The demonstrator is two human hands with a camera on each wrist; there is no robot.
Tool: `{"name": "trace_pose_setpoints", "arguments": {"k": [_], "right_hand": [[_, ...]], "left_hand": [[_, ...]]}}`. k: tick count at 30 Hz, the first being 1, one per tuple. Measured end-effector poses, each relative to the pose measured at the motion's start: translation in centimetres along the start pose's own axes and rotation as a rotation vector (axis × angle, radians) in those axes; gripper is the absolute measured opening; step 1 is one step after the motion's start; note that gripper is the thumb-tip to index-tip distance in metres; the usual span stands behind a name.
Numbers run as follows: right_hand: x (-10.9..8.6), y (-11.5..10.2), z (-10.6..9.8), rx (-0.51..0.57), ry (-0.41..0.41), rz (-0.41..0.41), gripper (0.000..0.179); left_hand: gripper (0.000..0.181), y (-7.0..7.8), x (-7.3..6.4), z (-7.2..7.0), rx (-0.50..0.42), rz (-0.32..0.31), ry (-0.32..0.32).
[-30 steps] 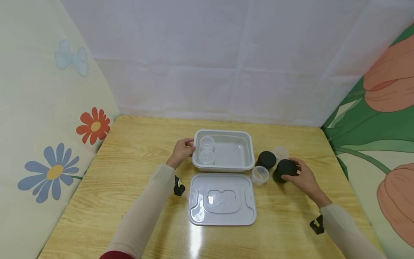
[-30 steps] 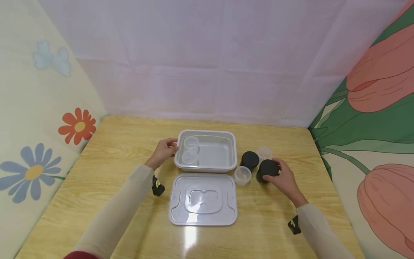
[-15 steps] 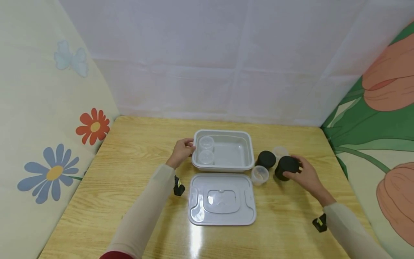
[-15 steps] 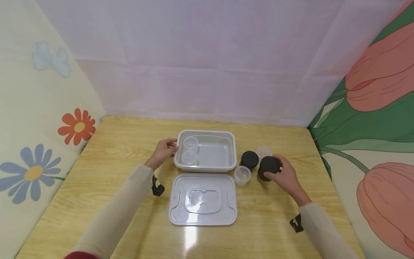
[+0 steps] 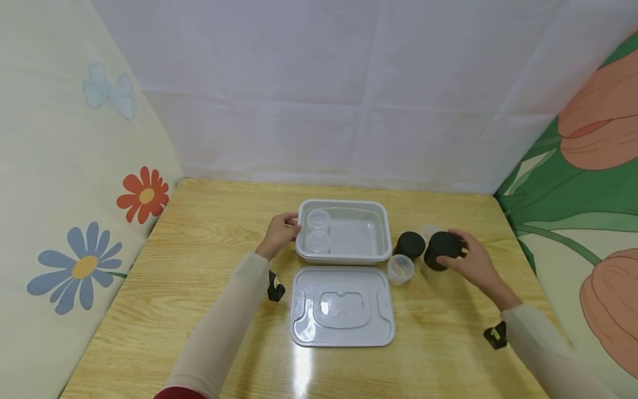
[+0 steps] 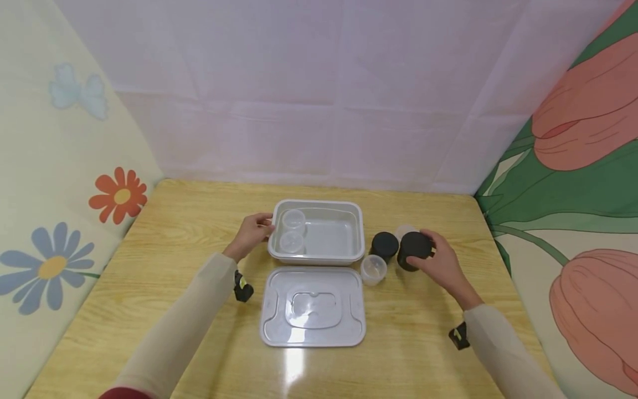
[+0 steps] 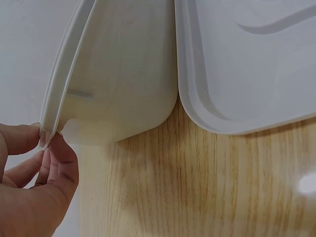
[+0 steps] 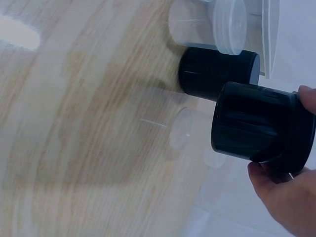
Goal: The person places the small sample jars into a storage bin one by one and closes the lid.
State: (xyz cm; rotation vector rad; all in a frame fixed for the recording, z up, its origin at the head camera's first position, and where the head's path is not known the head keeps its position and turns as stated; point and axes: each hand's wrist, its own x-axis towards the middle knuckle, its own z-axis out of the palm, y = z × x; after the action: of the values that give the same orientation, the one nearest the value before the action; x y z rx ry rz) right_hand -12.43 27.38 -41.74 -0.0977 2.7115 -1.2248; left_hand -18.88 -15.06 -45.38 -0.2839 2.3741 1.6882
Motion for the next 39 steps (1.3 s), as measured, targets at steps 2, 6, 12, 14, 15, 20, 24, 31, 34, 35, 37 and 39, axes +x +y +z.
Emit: {"name": "trace_pose_setpoints", "arguments": {"k": [2,6,12,14,15,20,24,31,34,35,37,39], "right_hand": [[0.1,-0.2,-0.1,0.002,0.0,-0.004,0.08],[0.3,-0.6,-0.1,-0.005,0.0,-0.014,0.08],[0.5,-0.9,-0.3,-0.024,0.006,-0.033,0.08],[0.6,-1.0,-0.3,-0.029,0.007,-0.032,0.079],[0.6,-1.1,-0.4,-0.03,0.006,-0.029,0.079],[0.7,-1.6,-0.6,-0.025,-0.003,-0.014,0.08],[0.8,-1.9,-0.6,-0.025,-0.004,-0.006,0.081],[1.3,-2.2,-0.9,-0.025,0.0,-0.011,0.08],[1.4,-2.5,-0.9,-0.014,-0.004,-0.02,0.08],[1.4,-2.6,-0.9,-0.013,-0.005,-0.023,0.08],[1.5,-2.9,-0.8,-0.01,-0.005,-0.03,0.08],[1.6,-3.1,-0.8,-0.011,-0.004,-0.039,0.08]], "left_hand": [[0.042,0.0,0.0,0.0,0.006,0.002,-0.001],[0.042,-0.1,0.1,0.0,0.012,0.002,0.0],[0.042,-0.2,0.2,0.0,0.006,0.027,0.009],[0.041,-0.2,0.2,0.1,0.005,0.032,0.013],[0.041,-0.2,0.2,0.1,0.005,0.032,0.014],[0.042,-0.1,0.1,0.0,0.01,0.029,0.006],[0.042,-0.1,0.1,0.0,0.01,0.028,0.0],[0.042,-0.2,0.3,-0.1,-0.005,0.027,-0.009],[0.042,-0.2,0.3,-0.1,-0.009,0.027,-0.015],[0.042,-0.2,0.3,-0.1,-0.01,0.03,-0.016],[0.042,-0.1,0.2,-0.2,-0.01,0.029,-0.015],[0.042,-0.1,0.1,-0.2,-0.01,0.026,-0.013]]}}
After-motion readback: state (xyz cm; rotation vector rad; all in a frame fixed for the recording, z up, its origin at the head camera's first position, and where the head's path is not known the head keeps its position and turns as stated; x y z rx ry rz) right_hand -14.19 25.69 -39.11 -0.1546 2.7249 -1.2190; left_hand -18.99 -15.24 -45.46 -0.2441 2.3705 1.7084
